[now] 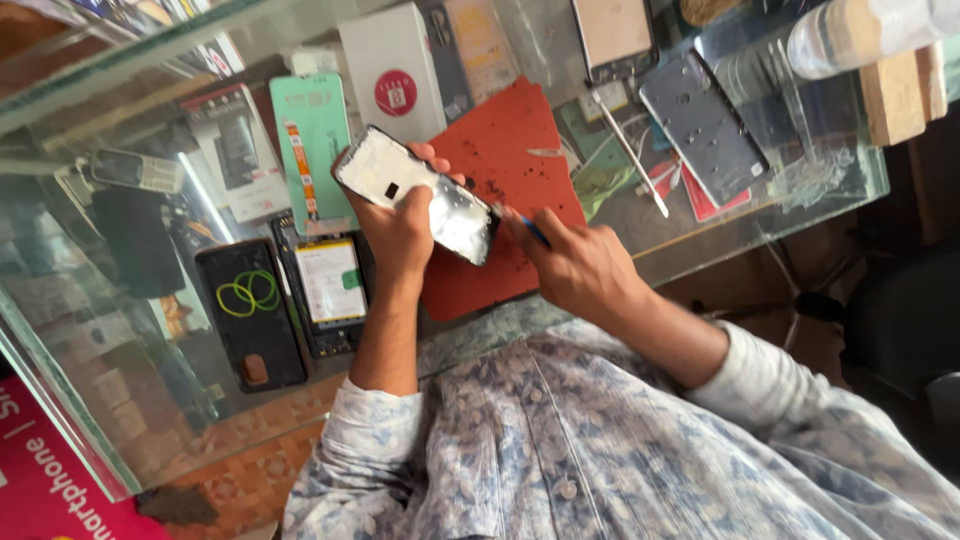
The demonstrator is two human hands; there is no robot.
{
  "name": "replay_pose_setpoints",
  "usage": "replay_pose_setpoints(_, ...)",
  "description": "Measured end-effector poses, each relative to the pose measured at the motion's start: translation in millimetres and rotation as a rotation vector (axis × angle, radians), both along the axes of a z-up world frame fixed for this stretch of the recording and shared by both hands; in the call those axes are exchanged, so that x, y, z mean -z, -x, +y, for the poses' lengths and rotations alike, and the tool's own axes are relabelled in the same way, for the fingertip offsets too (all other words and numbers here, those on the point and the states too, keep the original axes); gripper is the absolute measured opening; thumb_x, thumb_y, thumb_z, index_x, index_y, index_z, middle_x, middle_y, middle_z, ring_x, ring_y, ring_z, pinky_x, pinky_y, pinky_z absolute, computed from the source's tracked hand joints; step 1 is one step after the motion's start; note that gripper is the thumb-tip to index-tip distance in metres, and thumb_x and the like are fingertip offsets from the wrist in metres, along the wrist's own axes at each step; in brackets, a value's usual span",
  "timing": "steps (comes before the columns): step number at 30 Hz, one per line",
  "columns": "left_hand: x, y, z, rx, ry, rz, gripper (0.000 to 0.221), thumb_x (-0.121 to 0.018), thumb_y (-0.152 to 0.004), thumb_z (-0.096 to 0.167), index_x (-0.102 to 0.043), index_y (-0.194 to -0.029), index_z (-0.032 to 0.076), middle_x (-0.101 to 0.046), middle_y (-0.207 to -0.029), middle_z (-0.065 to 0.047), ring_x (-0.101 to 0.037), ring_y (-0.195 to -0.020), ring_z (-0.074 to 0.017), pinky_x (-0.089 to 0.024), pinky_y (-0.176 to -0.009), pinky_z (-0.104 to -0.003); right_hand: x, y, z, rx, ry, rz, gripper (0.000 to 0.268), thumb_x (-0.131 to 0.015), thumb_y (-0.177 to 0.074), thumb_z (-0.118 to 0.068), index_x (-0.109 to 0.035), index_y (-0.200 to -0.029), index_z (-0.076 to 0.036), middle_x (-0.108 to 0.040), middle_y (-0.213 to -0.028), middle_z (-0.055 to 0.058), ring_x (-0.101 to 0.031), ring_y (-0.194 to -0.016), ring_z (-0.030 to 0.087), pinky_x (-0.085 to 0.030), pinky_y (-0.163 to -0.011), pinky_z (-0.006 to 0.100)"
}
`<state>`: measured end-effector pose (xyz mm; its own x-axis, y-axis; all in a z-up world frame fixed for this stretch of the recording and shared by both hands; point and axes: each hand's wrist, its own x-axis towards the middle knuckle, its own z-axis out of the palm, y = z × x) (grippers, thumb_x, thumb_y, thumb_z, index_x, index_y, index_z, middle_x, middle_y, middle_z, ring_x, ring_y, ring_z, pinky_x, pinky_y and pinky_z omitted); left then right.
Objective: The person applies adhesive to the back of a smartphone chassis, then uses a metal spudger and a green plastic pry tool to scrape and separate the screen assembly from the frame. The person repeatedly scrapes along the edges and corners to release the display.
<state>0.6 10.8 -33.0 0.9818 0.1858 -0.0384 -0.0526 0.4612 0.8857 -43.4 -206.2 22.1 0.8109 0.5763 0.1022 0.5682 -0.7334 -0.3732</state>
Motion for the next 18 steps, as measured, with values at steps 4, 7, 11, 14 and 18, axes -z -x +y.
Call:
replay_pose_setpoints(4, 0, 2, 4, 0.008, -0.069, 0.014, 0.061, -0.044, -0.085, -0.019, -0.027, -0.14, 0.002, -0.061, -0.115, -0.019, -0.069, -0.099, -0.0279, -0.068, -0.085, -0.054, 1, 0, 5, 0.003, -0.022, 0.012, 0.062, -0.066, -0.086, -0.003, -0.056, -0.147, -0.001, -0.054, -0.095, 0.009, -0.06, -0.058, 0.022, -0.05, -0.049, 0.037)
replay_pose_setpoints(7, -4, 1, 0, 0.005, -0.042, 0.019, 0.063, -0.043, -0.084, -0.018, -0.026, -0.142, 0.002, -0.061, -0.115, -0.019, -0.068, -0.099, -0.0276, -0.068, -0.085, -0.054, -9, 11, -2, 0.025, 0.036, 0.056, 0.069, -0.066, -0.076, -0.004, -0.057, -0.144, -0.002, -0.056, -0.096, 0.01, -0.062, -0.057, 0.023, -0.05, -0.046, 0.038)
replay_pose_setpoints(11, -7, 7, -2, 0.003, -0.065, -0.006, 0.067, -0.043, -0.085, -0.018, -0.021, -0.144, 0.006, -0.06, -0.117, -0.02, -0.067, -0.101, -0.028, -0.067, -0.088, -0.054, -2, 2, 6, 0.036, -0.019, 0.012, 0.064, -0.065, -0.082, -0.003, -0.056, -0.146, 0.001, -0.055, -0.095, 0.01, -0.062, -0.058, 0.022, -0.05, -0.049, 0.037)
replay_pose_setpoints(14, -9, 18, -5, -0.025, -0.097, -0.088, 0.069, -0.043, -0.089, -0.016, -0.019, -0.148, 0.01, -0.057, -0.122, -0.02, -0.064, -0.104, -0.0282, -0.066, -0.094, -0.055, -1, 7, 8, 0.042, -0.008, 0.027, 0.062, -0.064, -0.085, -0.002, -0.055, -0.146, 0.002, -0.055, -0.096, 0.01, -0.062, -0.059, 0.021, -0.051, -0.05, 0.037)
replay_pose_setpoints(18, -9, 46, -22, -0.11, -0.117, -0.197, 0.077, -0.047, -0.093, -0.011, -0.01, -0.153, 0.018, -0.052, -0.128, -0.019, -0.06, -0.111, -0.0273, -0.061, -0.099, -0.051, -15, 33, -4, 0.044, 0.046, 0.091, 0.064, -0.063, -0.082, -0.001, -0.055, -0.145, -0.001, -0.056, -0.093, 0.012, -0.061, -0.054, 0.023, -0.051, -0.047, 0.039)
